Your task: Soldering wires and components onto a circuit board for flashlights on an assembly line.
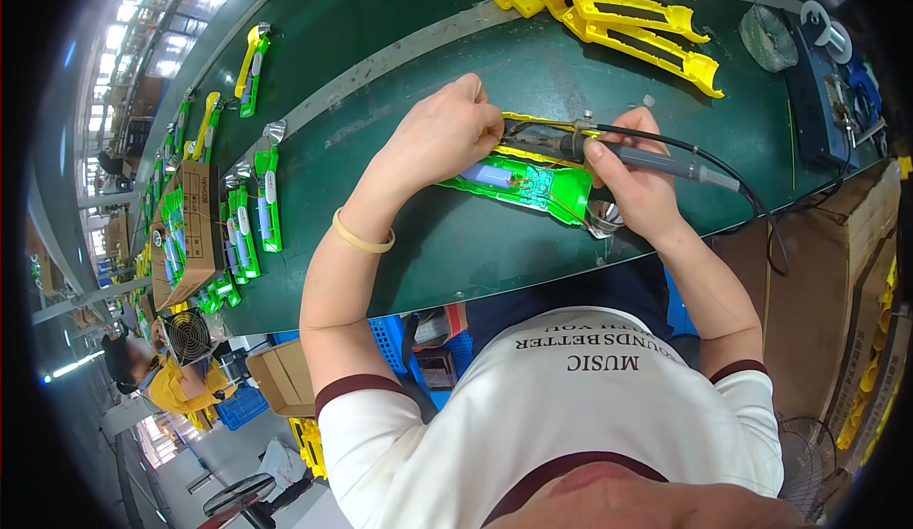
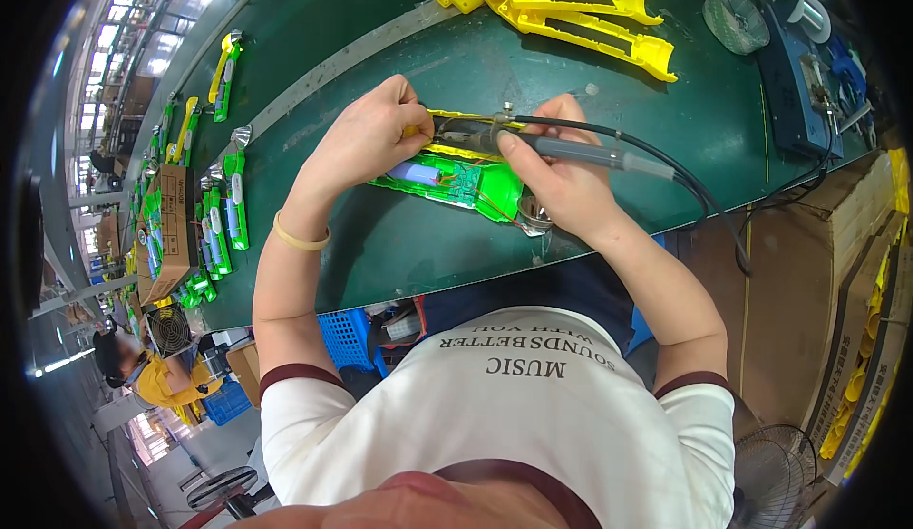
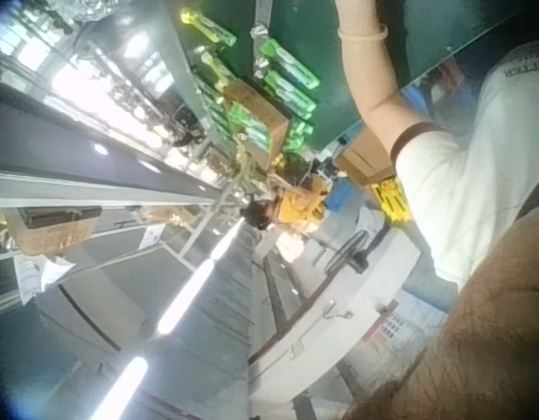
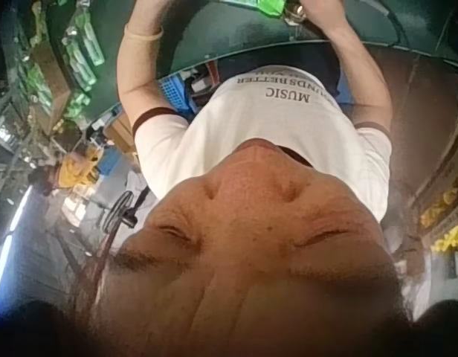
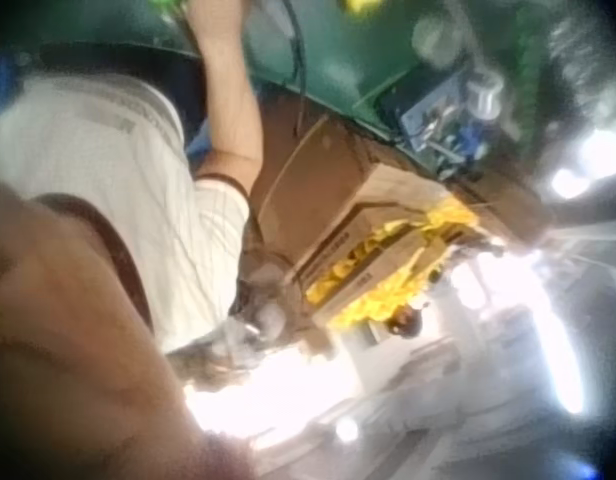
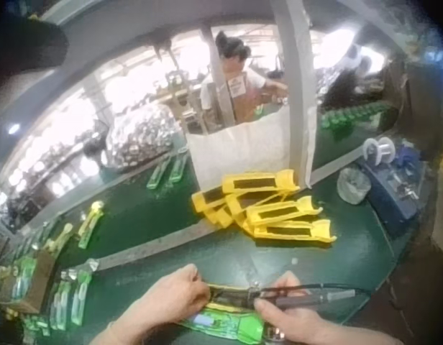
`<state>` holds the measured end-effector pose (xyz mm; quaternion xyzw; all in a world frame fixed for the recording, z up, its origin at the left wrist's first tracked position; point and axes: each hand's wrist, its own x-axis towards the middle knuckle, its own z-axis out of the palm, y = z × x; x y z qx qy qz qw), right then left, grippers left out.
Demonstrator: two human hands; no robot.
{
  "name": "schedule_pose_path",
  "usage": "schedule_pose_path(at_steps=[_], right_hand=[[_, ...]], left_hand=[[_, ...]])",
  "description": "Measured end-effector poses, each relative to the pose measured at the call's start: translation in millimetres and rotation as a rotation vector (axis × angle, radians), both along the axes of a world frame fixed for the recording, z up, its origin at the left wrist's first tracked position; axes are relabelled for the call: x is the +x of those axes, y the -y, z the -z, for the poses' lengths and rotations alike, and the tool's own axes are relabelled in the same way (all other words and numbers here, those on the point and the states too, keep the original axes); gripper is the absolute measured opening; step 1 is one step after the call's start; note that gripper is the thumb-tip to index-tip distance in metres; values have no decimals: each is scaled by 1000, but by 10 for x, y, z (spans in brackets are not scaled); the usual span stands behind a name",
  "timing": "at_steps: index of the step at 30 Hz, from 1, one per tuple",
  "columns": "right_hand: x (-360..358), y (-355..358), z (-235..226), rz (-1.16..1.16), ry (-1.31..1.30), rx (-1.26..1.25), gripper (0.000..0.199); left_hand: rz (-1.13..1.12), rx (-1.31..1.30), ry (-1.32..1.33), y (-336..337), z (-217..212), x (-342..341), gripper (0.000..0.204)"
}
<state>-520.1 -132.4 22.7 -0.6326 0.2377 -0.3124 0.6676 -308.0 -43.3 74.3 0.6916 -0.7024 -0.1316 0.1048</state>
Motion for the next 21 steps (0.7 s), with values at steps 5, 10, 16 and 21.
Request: schedule_pose_path(at_steps=[5,10,16,21], right_hand=[[-352,129,-48,241,267,145,17],[-819,803,-57,504,531,52,22],[-782,1143,28,386,256,113,33],[-811,996,-62,481,416,5,33]], left_hand=[[43,-13,-1,42,-19,6,8],[33,-4,-14,-5,-34,-7,5],[5,28,11,10,-53,-99,6],[-6,20,35,40,-133,-104,10]])
